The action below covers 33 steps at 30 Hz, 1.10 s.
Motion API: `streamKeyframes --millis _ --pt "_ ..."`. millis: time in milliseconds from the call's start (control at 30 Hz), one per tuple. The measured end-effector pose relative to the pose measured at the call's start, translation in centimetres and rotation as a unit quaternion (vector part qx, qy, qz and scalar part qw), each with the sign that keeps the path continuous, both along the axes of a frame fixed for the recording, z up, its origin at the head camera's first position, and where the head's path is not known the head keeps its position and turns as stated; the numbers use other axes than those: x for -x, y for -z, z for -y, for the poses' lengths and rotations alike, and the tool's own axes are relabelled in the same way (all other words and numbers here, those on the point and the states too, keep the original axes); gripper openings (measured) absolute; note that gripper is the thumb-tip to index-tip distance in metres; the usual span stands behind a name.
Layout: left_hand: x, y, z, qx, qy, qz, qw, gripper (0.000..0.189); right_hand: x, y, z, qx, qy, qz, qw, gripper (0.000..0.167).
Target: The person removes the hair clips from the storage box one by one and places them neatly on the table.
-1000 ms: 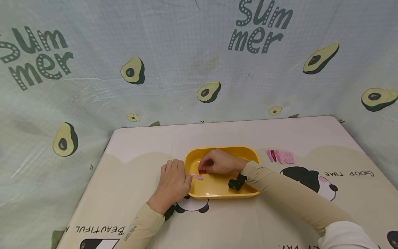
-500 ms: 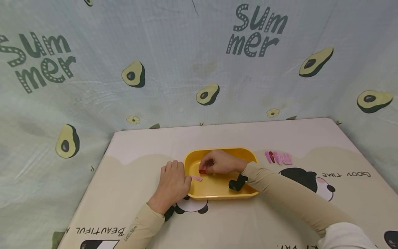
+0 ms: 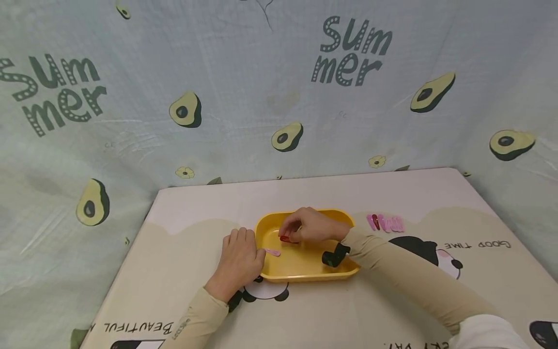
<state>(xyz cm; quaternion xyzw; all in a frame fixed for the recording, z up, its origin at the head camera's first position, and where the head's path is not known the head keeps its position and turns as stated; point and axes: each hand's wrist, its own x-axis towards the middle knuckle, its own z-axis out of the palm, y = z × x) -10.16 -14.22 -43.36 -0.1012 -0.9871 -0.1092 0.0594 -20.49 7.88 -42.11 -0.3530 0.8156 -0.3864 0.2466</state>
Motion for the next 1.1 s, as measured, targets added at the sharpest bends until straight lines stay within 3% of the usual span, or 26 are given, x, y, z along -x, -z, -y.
streamKeyframes --millis 300,600,833,1100 --pt "0.1 0.1 -0.1 0.0 -0.002 0.014 0.9999 0.02 0.0 -0.6 -1.4 0.006 0.015 -0.018 0.9997 0.024" --pt "0.0 -0.1 -0.3 0.0 -0.006 0.021 0.9998 0.02 0.1 -2.0 -3.9 0.031 0.041 -0.008 0.9987 0.021" --pt "0.0 -0.2 -0.2 0.002 -0.003 0.023 0.9997 0.02 0.1 -3.0 -6.0 0.044 0.082 0.008 0.9957 0.022" --pt "0.1 0.0 -0.2 0.004 -0.006 0.028 0.9996 0.021 0.2 -3.5 -8.4 0.047 0.131 -0.006 0.9902 0.023"
